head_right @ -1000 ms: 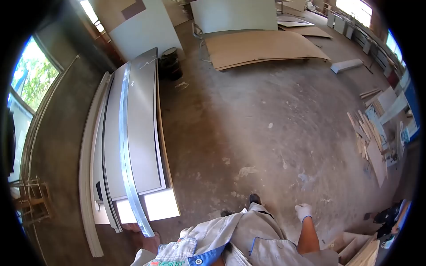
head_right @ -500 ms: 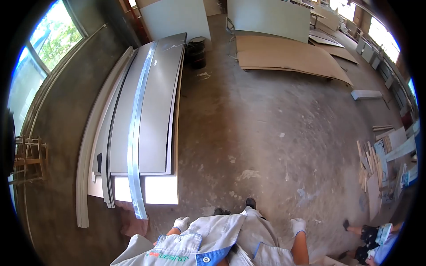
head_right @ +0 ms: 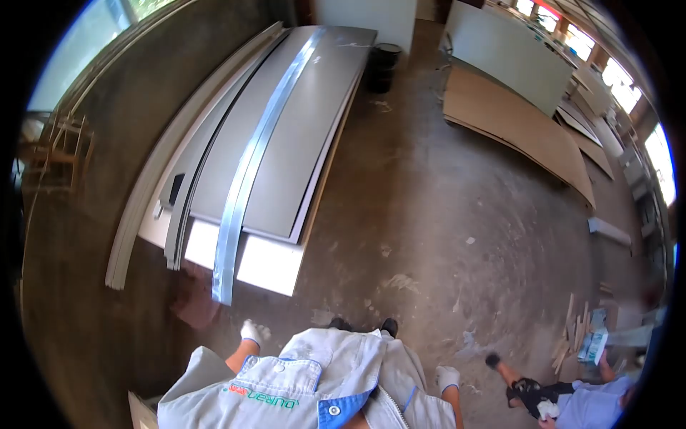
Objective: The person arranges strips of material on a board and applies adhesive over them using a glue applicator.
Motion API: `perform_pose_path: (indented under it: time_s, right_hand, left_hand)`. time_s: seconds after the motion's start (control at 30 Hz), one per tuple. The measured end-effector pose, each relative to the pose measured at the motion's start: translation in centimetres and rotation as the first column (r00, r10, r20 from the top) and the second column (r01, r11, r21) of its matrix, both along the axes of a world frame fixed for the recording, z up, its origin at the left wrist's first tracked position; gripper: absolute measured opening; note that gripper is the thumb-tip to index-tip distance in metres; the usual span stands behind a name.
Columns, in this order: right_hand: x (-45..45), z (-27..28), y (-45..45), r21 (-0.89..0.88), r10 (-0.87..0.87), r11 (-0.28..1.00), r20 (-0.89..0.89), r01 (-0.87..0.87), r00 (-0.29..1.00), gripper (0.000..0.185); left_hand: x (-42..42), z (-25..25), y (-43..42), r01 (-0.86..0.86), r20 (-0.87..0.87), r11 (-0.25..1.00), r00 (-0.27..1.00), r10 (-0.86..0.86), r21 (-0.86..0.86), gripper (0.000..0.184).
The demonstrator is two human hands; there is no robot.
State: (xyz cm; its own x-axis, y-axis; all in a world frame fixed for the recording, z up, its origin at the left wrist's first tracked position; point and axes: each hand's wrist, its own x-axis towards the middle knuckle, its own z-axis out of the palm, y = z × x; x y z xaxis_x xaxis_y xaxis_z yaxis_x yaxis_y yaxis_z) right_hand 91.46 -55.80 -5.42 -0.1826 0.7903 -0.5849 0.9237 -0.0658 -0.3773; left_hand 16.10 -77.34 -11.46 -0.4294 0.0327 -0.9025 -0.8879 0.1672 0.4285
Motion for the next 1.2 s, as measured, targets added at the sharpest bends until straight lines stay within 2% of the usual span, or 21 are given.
perform_pose_path:
  time_s: [0.03,0.07,0.1,0.13,0.2,0.23,0.3,0.33,0.37,0.4,0.43,0.5,0.53,0.6,0.67,0.77,0.83,0.97,1.03,1.17,1.2]
  right_hand:
    - [-1.2,0.8,0.8,-0.039,-0.004,0.999,-0.051,0.002,0.999,0.023]
    - [-2.1,1.2,2.1,-0.041,0.024,0.999,-0.041,-0.026,0.999,0.023]
    - [-3.3,1.2,3.5,0.102,0.356,0.921,0.181,-0.377,0.917,0.023]
    - [-4.4,1.1,4.3,0.154,0.587,0.704,0.423,-0.693,0.69,0.022]
    - [-1.5,-8.1,7.1,0.046,0.265,0.963,0.002,-0.265,0.964,0.019]
    - [-0.1,-12.4,8.4,-0.041,0.026,0.999,-0.172,-0.033,0.985,0.018]
    - [-9.0,-2.4,9.9,-0.156,-0.14,0.98,-0.1,0.123,0.985,0.018]
    - [-15.2,4.9,10.7,-0.203,-0.22,0.958,-0.056,0.204,0.974,0.019]
    - [-17.8,6.0,10.5,-0.197,-0.209,0.961,-0.052,0.195,0.977,0.019]
    - [-19.9,6.8,10.5,-0.164,-0.311,0.945,-0.178,0.283,0.934,0.017]
    - [-22.0,7.7,10.5,-0.143,-0.398,0.917,-0.307,0.372,0.864,0.017]
    - [-24.9,8.5,10.6,-0.147,-0.4,0.916,-0.288,0.372,0.87,0.019]
    - [-25.8,7.8,10.5,-0.155,-0.372,0.927,-0.277,0.341,0.886,0.027]
    - [-26.6,5.4,10.8,-0.203,-0.289,0.948,-0.219,0.246,0.932,0.043]
    - [-29.3,5.5,10.1,-0.189,-0.298,0.947,-0.22,0.259,0.929,0.044]
    - [-33.5,5.0,10.4,-0.199,-0.279,0.95,-0.203,0.239,0.939,0.047]
    - [-36.3,4.3,11.1,-0.179,-0.266,0.958,-0.273,0.223,0.925,0.037]
    - [-42.3,4.0,13.1,-0.239,-0.35,0.926,-0.257,0.292,0.901,0.044]
    - [-45.0,4.3,13.6,-0.239,-0.412,0.904,-0.265,0.354,0.872,0.044]
    - [-49.9,5.0,13.9,-0.22,-0.427,0.9,-0.278,0.376,0.86,0.038]
    - [-51.0,4.9,13.9,-0.223,-0.426,0.901,-0.302,0.371,0.853,0.039]
  left_hand:
    - [-0.8,-0.6,-1.4,-0.229,0.01,0.971,0.973,0.229,0.072,0.084]
    - [-1.5,0.8,-1.9,-0.307,0.01,0.947,0.951,0.308,0.097,0.091]
    - [-2.7,2.3,-2.0,-0.382,0.009,0.916,0.923,0.384,0.125,0.099]
    - [-4.1,2.5,-2.3,-0.396,0.012,0.893,0.915,0.403,0.213,0.103]
    - [-6.7,2.0,-2.7,-0.405,0.002,0.857,0.904,0.427,0.319,0.109]
    - [-8.4,1.7,-2.5,-0.401,-0.011,0.848,0.902,0.431,0.346,0.111]
    - [-10.7,2.7,-0.9,-0.493,0.008,0.791,0.85,0.526,0.363,0.109]
    - [-12.1,2.1,-1.1,-0.444,0.005,0.785,0.872,0.49,0.432,0.107]
    - [-13.5,1.7,-1.2,-0.394,-0.001,0.772,0.89,0.456,0.499,0.105]
    - [-14.5,2.8,-0.2,-0.455,-0.028,0.795,0.861,0.507,0.401,0.097]
    - [-15.2,2.7,-0.3,-0.464,-0.023,0.787,0.856,0.516,0.406,0.097]
    - [-17.2,2.8,0.1,-0.438,0.083,0.641,0.859,0.505,0.63,0.087]
    - [-16.6,6.2,1.8,-0.518,0.072,0.627,0.801,0.594,0.582,0.082]
    - [-17.1,9.4,3.1,-0.511,0.108,0.571,0.798,0.592,0.642,0.081]
    - [-18.5,11.0,5.2,-0.467,0.131,0.499,0.812,0.569,0.73,0.078]
    - [-22.3,11.7,10.1,-0.423,0.108,0.476,0.823,0.557,0.771,0.075]
    - [-25.5,11.5,14.4,-0.415,0.097,0.49,0.829,0.551,0.767,0.075]
    - [-30.6,12.6,23.0,-0.361,0.108,0.483,0.873,0.476,0.798,0.074]
    - [-33.6,11.2,27.1,-0.4,0.052,0.539,0.835,0.548,0.741,0.072]
    - [-35.9,13.0,32.0,-0.359,0.034,0.606,0.877,0.48,0.71,0.067]
    - [-36.4,12.3,31.9,-0.248,-0.06,0.748,0.932,0.358,0.615,0.066]
